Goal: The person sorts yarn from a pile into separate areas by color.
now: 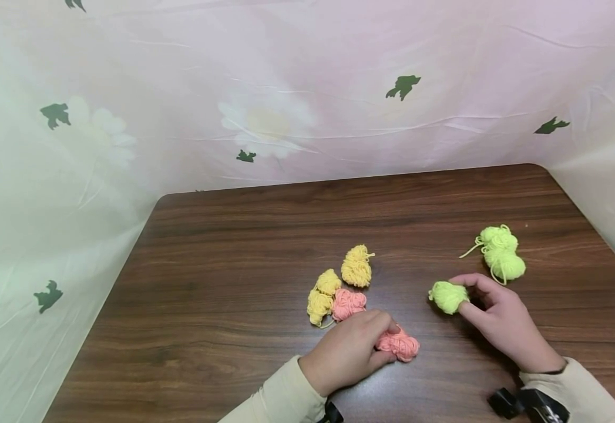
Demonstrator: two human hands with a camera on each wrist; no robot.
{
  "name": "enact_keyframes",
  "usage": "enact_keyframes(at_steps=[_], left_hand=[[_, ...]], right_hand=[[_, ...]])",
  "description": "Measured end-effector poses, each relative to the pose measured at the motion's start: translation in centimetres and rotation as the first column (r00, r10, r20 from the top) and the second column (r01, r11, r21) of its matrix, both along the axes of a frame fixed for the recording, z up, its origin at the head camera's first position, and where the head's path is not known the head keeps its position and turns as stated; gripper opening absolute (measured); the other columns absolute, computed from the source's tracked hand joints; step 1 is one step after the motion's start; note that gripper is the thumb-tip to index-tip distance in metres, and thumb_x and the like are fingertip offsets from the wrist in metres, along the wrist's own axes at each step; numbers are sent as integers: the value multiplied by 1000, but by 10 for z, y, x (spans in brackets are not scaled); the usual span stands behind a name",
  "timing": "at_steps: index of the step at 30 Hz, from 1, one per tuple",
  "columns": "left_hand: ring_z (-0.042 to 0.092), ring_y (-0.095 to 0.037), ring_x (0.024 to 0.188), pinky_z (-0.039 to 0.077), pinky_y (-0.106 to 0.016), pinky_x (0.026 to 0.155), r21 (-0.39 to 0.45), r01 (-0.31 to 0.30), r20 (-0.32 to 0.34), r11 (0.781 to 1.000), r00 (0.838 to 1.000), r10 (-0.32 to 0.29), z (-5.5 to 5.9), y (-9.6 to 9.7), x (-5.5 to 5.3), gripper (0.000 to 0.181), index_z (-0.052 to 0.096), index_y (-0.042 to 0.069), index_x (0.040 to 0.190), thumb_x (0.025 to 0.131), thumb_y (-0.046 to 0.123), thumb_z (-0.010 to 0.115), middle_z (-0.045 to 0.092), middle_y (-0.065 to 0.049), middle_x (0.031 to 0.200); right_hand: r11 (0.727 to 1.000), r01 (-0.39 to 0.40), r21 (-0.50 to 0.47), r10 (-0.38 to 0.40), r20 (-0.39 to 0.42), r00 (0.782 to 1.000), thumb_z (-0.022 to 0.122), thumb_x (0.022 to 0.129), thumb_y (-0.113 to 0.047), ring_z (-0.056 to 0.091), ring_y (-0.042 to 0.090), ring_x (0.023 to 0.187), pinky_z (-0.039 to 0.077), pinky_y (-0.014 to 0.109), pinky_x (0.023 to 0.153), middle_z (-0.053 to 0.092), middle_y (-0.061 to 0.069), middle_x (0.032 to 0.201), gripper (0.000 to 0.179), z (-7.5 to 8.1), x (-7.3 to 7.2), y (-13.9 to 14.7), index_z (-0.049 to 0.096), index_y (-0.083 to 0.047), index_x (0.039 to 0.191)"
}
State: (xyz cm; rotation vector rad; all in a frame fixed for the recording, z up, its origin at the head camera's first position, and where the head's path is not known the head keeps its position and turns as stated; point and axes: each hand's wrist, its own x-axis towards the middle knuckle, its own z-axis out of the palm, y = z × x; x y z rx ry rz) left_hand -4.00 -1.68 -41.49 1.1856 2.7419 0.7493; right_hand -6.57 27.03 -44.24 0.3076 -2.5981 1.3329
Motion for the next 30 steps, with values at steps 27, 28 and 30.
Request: enact_keyframes(at_steps=[27,28,30], left_hand=[[59,0,103,44,-11,89,2,6,0,1000,1000,-6,1,0,0,31,59,19,114,91,31,75,65,10,111],[59,0,103,44,-11,89,2,6,0,1000,1000,-6,1,0,0,30,59,19,114,91,31,75,65,10,111],[59,0,103,44,-11,89,3,7,0,1000,1000,-7,0,0,0,30,59,18,114,91,31,75,65,10,111]], right_hand=[[995,102,5,-102,2,995,69,79,10,52,-4,78,39,9,67,63,-27,95,35,2,7,23,68,-5,111],[994,107,4,-107,1,994,69,79,10,52,-4,77,39,9,66,63,-26,94,34,2,7,23,68,-5,110],[993,121,11,-121,5,993,70,80,8,50,-2,74,38,11,64,63,-24,89,33,3,8,25,69,-7,109]])
